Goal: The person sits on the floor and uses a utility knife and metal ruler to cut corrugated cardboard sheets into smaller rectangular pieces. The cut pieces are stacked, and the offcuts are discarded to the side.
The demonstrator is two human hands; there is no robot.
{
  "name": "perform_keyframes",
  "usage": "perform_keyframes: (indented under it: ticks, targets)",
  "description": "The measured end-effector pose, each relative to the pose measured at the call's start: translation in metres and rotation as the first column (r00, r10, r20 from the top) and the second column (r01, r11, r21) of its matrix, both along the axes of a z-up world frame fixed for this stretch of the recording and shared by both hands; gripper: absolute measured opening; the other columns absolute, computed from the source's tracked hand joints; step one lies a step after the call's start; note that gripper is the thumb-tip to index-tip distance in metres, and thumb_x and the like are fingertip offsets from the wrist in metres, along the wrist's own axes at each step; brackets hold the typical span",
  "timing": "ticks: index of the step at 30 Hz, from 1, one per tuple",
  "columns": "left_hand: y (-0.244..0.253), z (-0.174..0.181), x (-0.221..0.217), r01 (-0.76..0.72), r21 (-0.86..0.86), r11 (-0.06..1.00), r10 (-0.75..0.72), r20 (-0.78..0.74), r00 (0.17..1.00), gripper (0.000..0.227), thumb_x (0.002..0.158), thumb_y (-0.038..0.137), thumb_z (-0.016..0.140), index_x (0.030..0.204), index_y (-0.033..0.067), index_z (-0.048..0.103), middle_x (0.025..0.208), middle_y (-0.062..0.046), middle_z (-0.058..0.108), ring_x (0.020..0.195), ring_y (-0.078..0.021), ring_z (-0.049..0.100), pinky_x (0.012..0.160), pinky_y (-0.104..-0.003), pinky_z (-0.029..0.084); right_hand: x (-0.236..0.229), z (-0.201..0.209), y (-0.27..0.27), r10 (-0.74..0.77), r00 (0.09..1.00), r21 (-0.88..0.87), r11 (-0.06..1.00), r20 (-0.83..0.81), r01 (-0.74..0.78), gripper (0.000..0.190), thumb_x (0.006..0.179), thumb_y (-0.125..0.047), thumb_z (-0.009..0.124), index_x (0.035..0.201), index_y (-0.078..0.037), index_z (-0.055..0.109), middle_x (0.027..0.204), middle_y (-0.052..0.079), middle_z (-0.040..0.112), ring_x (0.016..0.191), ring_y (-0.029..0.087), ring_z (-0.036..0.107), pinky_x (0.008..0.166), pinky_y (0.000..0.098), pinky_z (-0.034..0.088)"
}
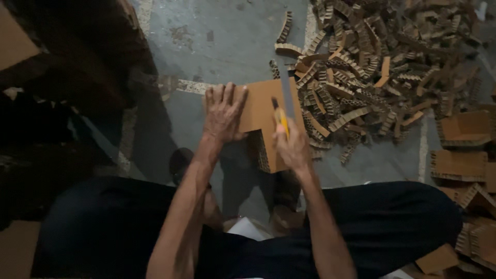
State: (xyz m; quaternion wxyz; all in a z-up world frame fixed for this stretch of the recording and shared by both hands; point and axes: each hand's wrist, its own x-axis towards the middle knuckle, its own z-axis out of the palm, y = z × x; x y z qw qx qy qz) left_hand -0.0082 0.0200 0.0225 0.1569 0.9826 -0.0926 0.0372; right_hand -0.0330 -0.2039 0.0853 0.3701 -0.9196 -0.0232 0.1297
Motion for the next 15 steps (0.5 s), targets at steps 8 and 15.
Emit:
perform_keyframes:
  ticks: [8, 15]
  targets:
    - [-0.001, 0.002, 0.0, 0.011, -0.053, 0.999, -0.009, 0.022, 1.0, 0.135, 0.038, 0.051, 0.096, 0.156, 0.0164, 0.039, 0.147, -0.021, 0.041, 0.138, -0.0423, 0.035, 0.119, -0.064, 0.02, 0.066, -0.028, 0.023, 0.134, 0.988, -0.132, 0.984, 0.077, -0.124, 0.037, 0.107, -0.028, 0.041, 0.124, 0.0, 0.057, 0.072, 0.02, 0.062, 0.062, 0.033, 0.063, 0.056, 0.0493, 0.048]
    - [-0.001, 0.002, 0.002, 0.004, -0.007, 1.0, -0.004, 0.011, 1.0, 0.135, 0.037, 0.054, 0.095, 0.155, 0.0167, 0.04, 0.147, -0.02, 0.042, 0.138, -0.0421, 0.035, 0.118, -0.064, 0.019, 0.074, -0.037, 0.023, 0.103, 0.994, -0.203, 0.973, -0.041, -0.109, 0.035, 0.104, -0.023, 0.042, 0.114, 0.006, 0.057, 0.065, 0.013, 0.059, 0.053, 0.027, 0.061, 0.048, 0.0461, 0.049]
